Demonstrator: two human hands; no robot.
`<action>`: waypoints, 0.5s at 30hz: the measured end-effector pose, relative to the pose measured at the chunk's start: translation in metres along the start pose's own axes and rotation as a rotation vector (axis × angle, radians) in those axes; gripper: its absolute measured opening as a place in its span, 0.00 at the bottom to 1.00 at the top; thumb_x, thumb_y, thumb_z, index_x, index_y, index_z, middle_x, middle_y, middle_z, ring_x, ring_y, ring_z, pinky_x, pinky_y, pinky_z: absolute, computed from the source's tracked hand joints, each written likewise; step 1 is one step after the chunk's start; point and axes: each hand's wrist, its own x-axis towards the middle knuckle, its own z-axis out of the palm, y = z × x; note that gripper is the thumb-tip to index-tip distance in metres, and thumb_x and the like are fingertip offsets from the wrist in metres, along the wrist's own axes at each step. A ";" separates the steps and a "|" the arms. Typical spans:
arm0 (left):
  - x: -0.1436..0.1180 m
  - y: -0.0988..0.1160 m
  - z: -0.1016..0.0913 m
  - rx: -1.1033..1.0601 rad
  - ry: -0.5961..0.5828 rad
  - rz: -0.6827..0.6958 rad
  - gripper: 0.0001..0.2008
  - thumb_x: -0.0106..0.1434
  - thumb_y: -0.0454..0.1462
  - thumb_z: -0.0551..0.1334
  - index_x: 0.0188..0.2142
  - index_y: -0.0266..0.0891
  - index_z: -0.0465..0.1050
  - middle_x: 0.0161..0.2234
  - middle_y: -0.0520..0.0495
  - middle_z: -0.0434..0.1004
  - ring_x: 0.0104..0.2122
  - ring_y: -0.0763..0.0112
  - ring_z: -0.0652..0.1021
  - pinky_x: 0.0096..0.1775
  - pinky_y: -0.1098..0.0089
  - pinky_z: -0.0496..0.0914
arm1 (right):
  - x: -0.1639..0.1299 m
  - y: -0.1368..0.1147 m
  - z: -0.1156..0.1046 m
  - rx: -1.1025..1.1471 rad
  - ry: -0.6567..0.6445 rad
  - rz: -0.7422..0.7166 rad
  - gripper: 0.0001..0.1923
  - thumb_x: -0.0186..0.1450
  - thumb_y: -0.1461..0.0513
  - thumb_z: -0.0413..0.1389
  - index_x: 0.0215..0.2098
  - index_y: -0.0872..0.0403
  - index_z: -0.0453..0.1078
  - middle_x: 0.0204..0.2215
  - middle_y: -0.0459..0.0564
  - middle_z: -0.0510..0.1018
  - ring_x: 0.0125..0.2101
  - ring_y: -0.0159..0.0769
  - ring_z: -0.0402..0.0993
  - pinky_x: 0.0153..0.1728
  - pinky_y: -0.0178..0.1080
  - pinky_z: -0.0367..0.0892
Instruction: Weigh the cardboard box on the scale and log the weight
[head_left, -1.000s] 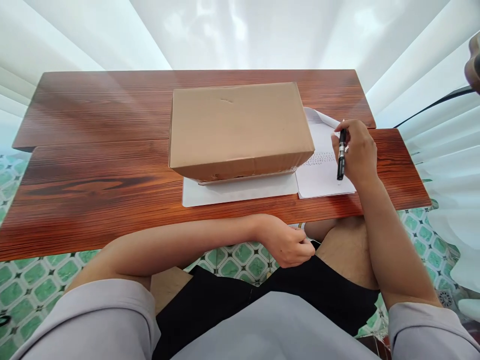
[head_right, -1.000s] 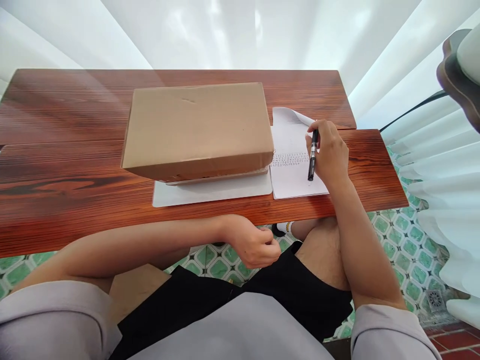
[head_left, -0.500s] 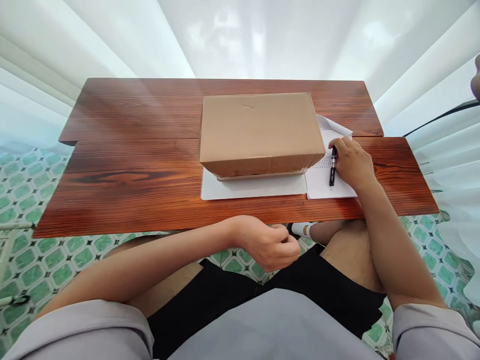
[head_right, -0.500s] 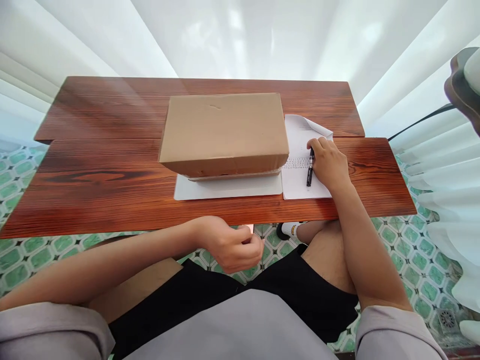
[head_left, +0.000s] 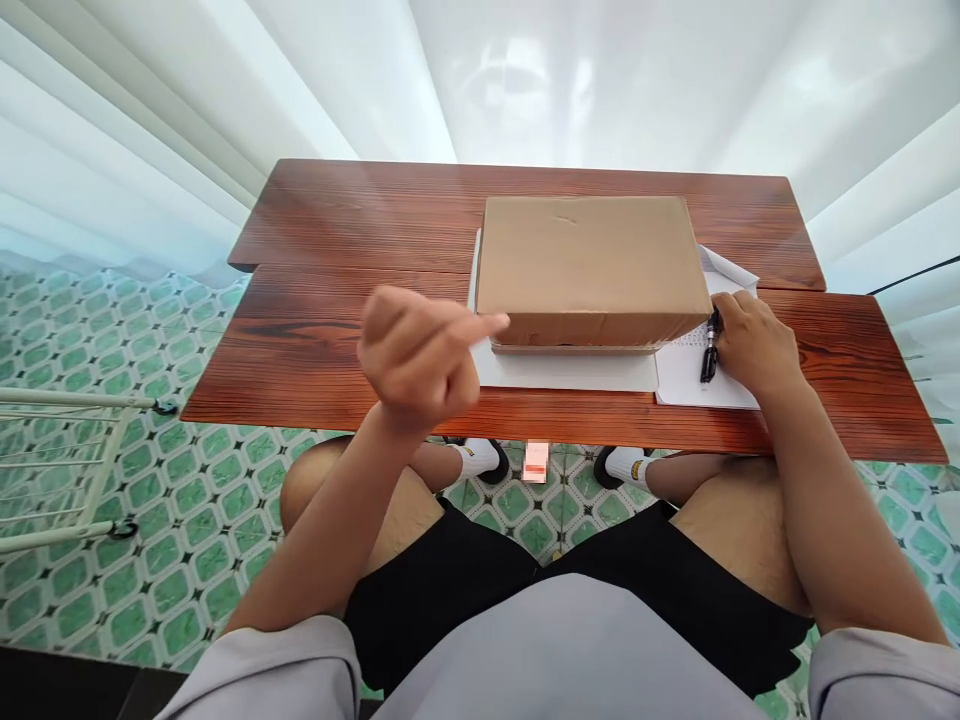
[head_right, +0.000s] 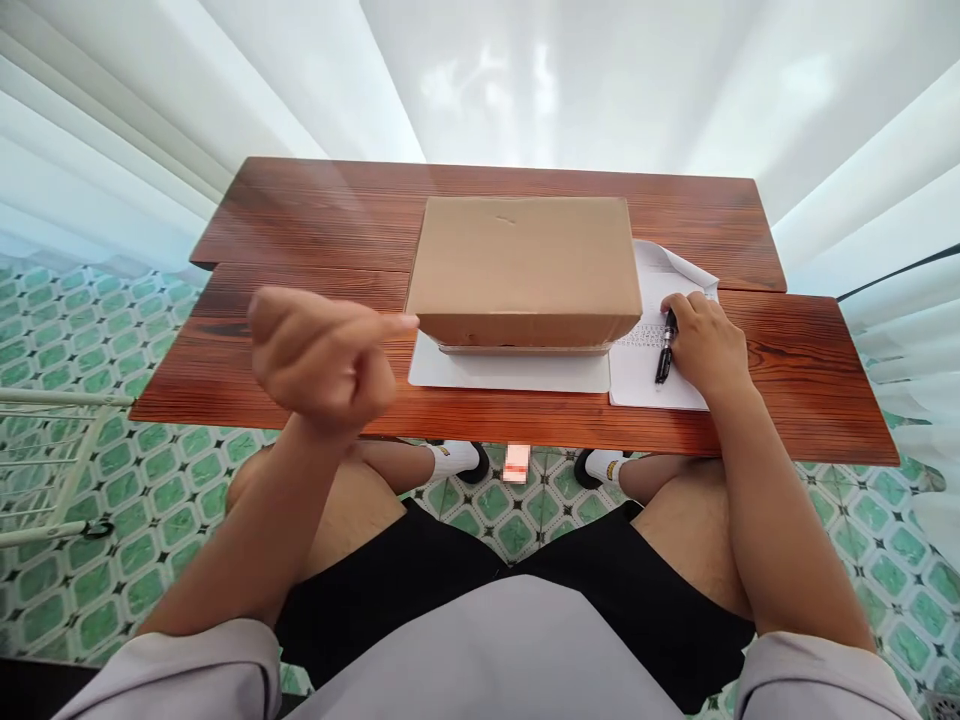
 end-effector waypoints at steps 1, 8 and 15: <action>-0.001 -0.005 0.002 0.021 0.091 -0.062 0.08 0.63 0.37 0.61 0.35 0.48 0.80 0.25 0.50 0.71 0.29 0.65 0.71 0.38 0.59 0.67 | 0.000 -0.001 -0.001 -0.003 -0.001 0.003 0.15 0.68 0.65 0.44 0.48 0.45 0.66 0.46 0.61 0.73 0.45 0.52 0.67 0.28 0.45 0.49; -0.002 -0.024 0.024 -0.367 0.399 -0.383 0.18 0.53 0.26 0.58 0.39 0.44 0.76 0.32 0.50 0.71 0.33 0.71 0.71 0.34 0.67 0.64 | -0.003 -0.001 -0.002 -0.069 -0.043 0.027 0.16 0.71 0.64 0.43 0.51 0.46 0.67 0.46 0.62 0.72 0.46 0.50 0.68 0.28 0.44 0.52; -0.013 -0.016 0.033 -0.593 0.149 -0.588 0.23 0.58 0.28 0.58 0.51 0.47 0.72 0.45 0.49 0.75 0.48 0.70 0.76 0.49 0.70 0.70 | -0.014 -0.010 -0.009 -0.191 0.029 0.064 0.20 0.73 0.64 0.41 0.56 0.51 0.70 0.46 0.59 0.75 0.45 0.48 0.70 0.26 0.42 0.51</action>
